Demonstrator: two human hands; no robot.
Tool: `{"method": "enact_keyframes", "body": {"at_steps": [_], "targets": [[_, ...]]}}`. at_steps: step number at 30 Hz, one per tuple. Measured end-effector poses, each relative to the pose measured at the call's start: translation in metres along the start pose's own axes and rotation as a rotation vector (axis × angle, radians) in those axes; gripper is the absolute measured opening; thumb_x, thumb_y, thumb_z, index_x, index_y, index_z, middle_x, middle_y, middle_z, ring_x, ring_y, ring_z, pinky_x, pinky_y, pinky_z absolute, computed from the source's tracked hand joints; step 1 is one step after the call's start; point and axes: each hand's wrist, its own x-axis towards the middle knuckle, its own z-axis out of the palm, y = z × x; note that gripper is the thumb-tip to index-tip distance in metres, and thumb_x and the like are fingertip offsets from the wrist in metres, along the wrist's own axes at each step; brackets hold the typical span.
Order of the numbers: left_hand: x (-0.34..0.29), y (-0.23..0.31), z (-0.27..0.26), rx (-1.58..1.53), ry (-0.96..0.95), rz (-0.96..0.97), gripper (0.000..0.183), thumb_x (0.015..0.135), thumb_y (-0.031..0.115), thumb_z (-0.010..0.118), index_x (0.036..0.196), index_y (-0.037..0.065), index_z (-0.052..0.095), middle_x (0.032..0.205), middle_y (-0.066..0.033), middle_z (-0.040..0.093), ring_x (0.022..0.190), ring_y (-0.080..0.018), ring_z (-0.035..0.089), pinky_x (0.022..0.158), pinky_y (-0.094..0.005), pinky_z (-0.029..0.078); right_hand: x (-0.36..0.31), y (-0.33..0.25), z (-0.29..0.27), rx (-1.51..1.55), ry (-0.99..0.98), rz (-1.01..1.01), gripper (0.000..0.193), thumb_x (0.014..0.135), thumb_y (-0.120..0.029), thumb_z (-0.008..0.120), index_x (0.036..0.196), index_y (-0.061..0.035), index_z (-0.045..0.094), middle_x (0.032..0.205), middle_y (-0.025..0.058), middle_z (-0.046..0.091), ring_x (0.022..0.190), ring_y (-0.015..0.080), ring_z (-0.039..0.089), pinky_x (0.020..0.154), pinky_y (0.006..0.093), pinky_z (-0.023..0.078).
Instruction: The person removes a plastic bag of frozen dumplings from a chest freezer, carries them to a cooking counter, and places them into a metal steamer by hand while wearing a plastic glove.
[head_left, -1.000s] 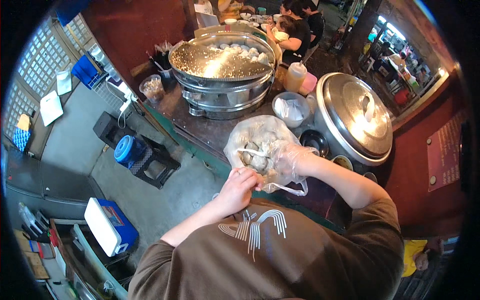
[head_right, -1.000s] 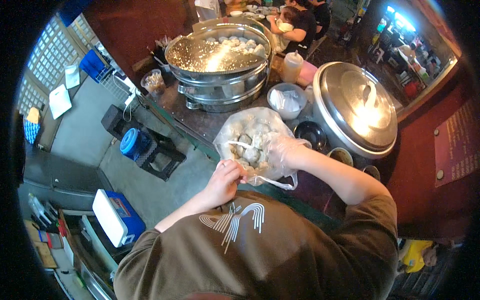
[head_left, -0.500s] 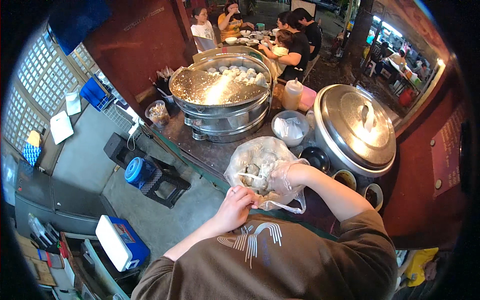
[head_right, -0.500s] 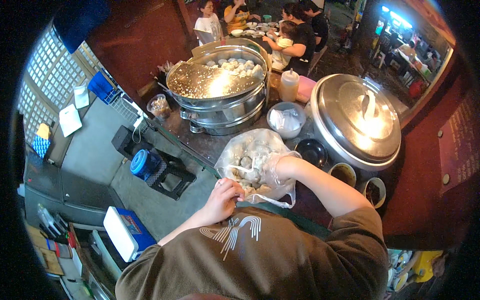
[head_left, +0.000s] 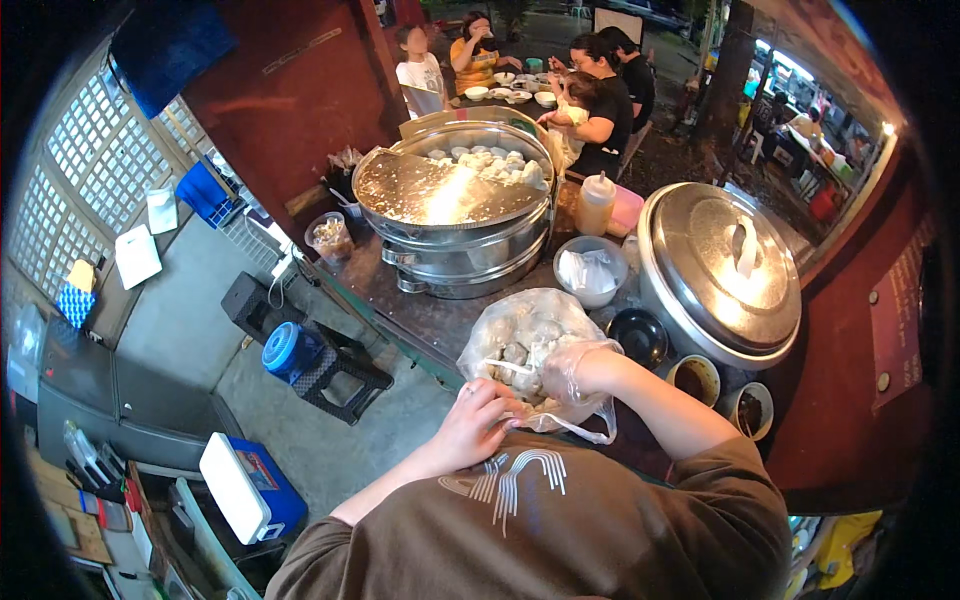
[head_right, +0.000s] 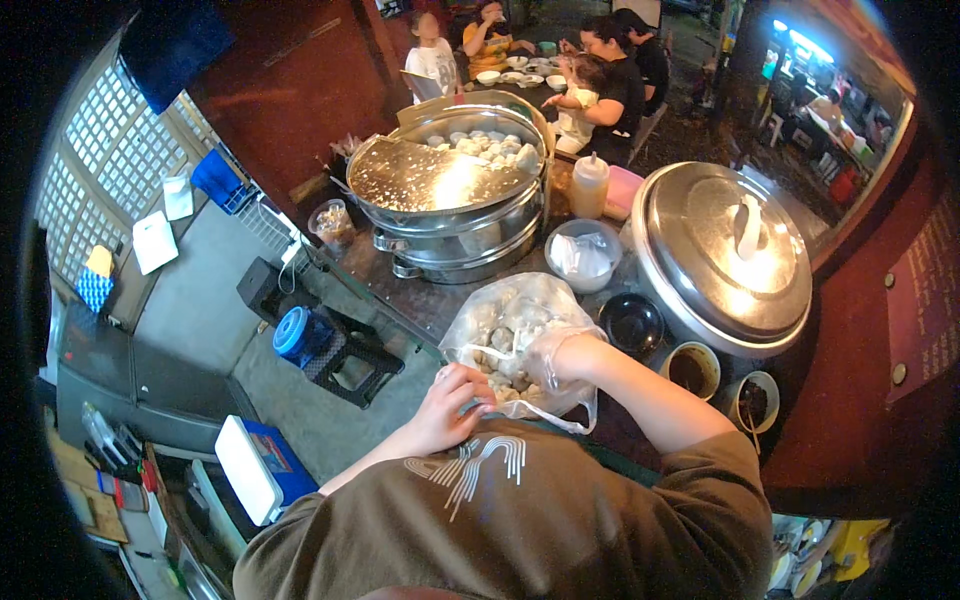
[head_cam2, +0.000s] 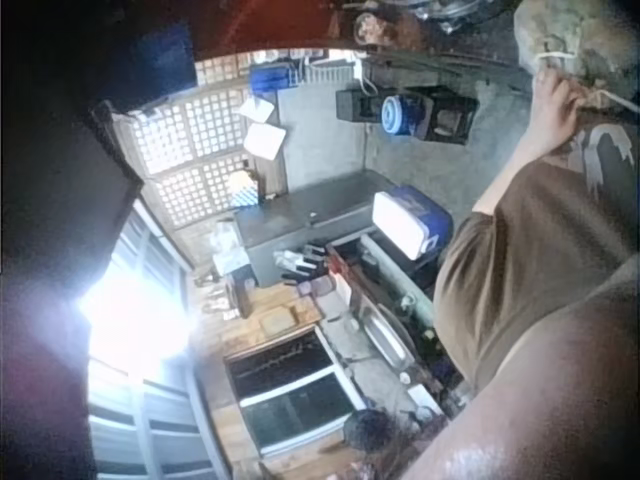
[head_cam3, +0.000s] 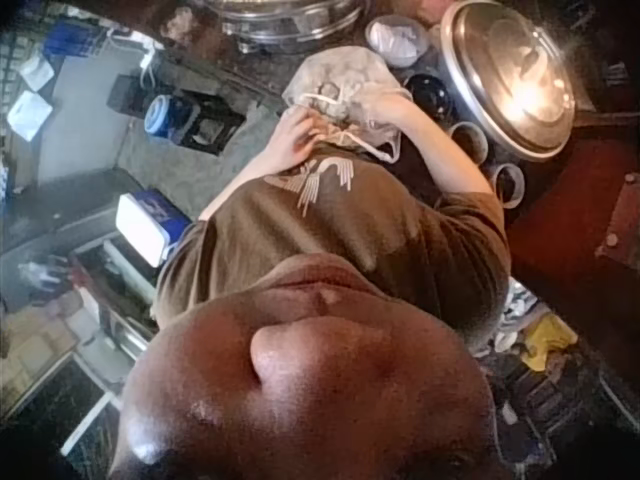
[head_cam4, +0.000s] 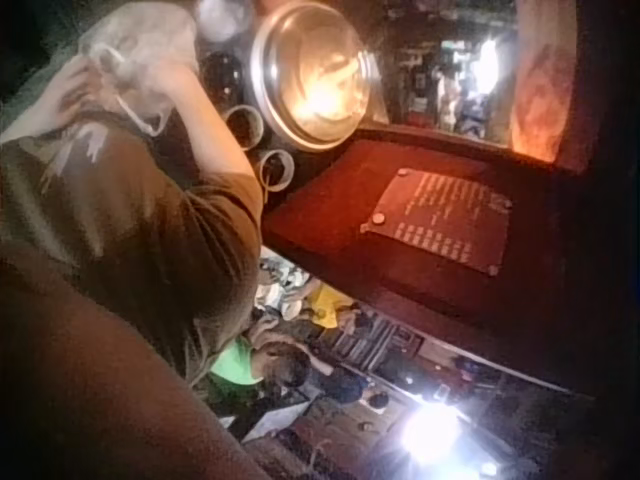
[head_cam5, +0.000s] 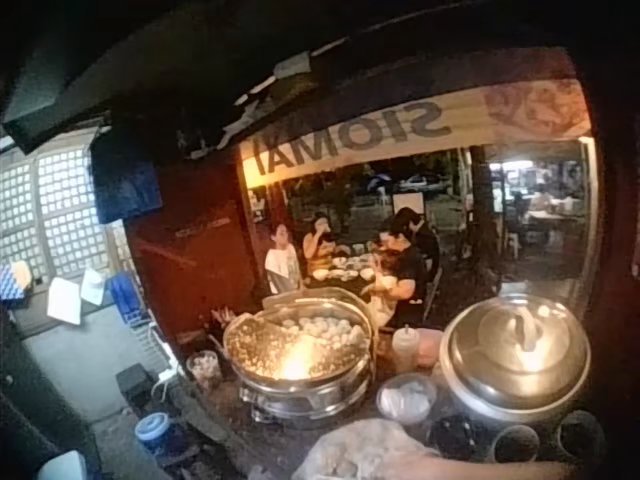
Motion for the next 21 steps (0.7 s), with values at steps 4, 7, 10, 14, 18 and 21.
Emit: {"method": "enact_keyframes", "body": {"at_steps": [4,7,10,14,18,21], "targets": [[-0.002,0.000,0.000,-0.011,-0.005,-0.003,0.018,0.080,0.013,0.069,0.097,0.010,0.063,0.099,-0.0081,0.056,0.098,-0.0278,0.053,0.088,-0.0397,0.040,-0.002,-0.004,0.006,-0.043,0.130,0.031,0.016,0.072,-0.022,0.062,0.071,-0.0097,0.072,0.071,0.0119,0.068,0.064,0.0272,0.065,0.058,0.0426,0.052],[-0.006,-0.005,0.001,-0.002,0.031,-0.026,0.017,0.082,0.016,0.067,0.098,0.009,0.064,0.101,-0.0087,0.056,0.098,-0.0282,0.052,0.090,-0.0398,0.040,-0.014,-0.025,-0.012,-0.071,0.126,0.154,0.018,0.072,-0.020,0.061,0.076,-0.0062,0.072,0.077,0.0159,0.069,0.072,0.0302,0.068,0.063,0.0438,0.053],[-0.006,-0.005,-0.001,-0.012,0.080,-0.055,0.016,0.083,0.016,0.067,0.098,0.009,0.064,0.100,-0.0089,0.056,0.098,-0.0283,0.053,0.089,-0.0398,0.040,-0.012,-0.024,-0.005,-0.019,0.129,0.237,0.021,0.071,-0.019,0.061,0.080,-0.0028,0.072,0.081,0.0207,0.069,0.077,0.0339,0.069,0.066,0.0446,0.054],[-0.004,-0.007,0.000,-0.015,0.130,-0.053,0.013,0.083,0.014,0.066,0.095,0.009,0.064,0.098,-0.0088,0.056,0.096,-0.0283,0.053,0.087,-0.0391,0.042,-0.005,-0.022,-0.009,-0.020,-0.025,0.274,0.028,0.070,-0.014,0.062,0.094,-0.0042,0.072,0.096,0.0209,0.069,0.091,0.0312,0.069,0.074,0.0435,0.055],[-0.003,-0.008,0.002,-0.027,0.141,-0.042,0.012,0.083,0.012,0.067,0.094,0.009,0.064,0.098,-0.0086,0.056,0.096,-0.0281,0.053,0.085,-0.0389,0.042,-0.006,-0.014,0.010,-0.059,0.223,0.192,0.022,0.069,-0.022,0.064,0.077,-0.0020,0.070,0.077,0.0218,0.068,0.075,0.0344,0.069,0.066,0.0448,0.054],[-0.001,-0.007,0.003,-0.024,0.131,-0.020,0.013,0.082,0.013,0.067,0.094,0.009,0.064,0.099,-0.0087,0.056,0.096,-0.0280,0.053,0.085,-0.0390,0.042,-0.009,-0.011,0.012,-0.016,0.251,0.178,0.024,0.071,-0.026,0.065,0.081,-0.0047,0.071,0.079,0.0205,0.068,0.076,0.0346,0.068,0.067,0.0437,0.054]]}}
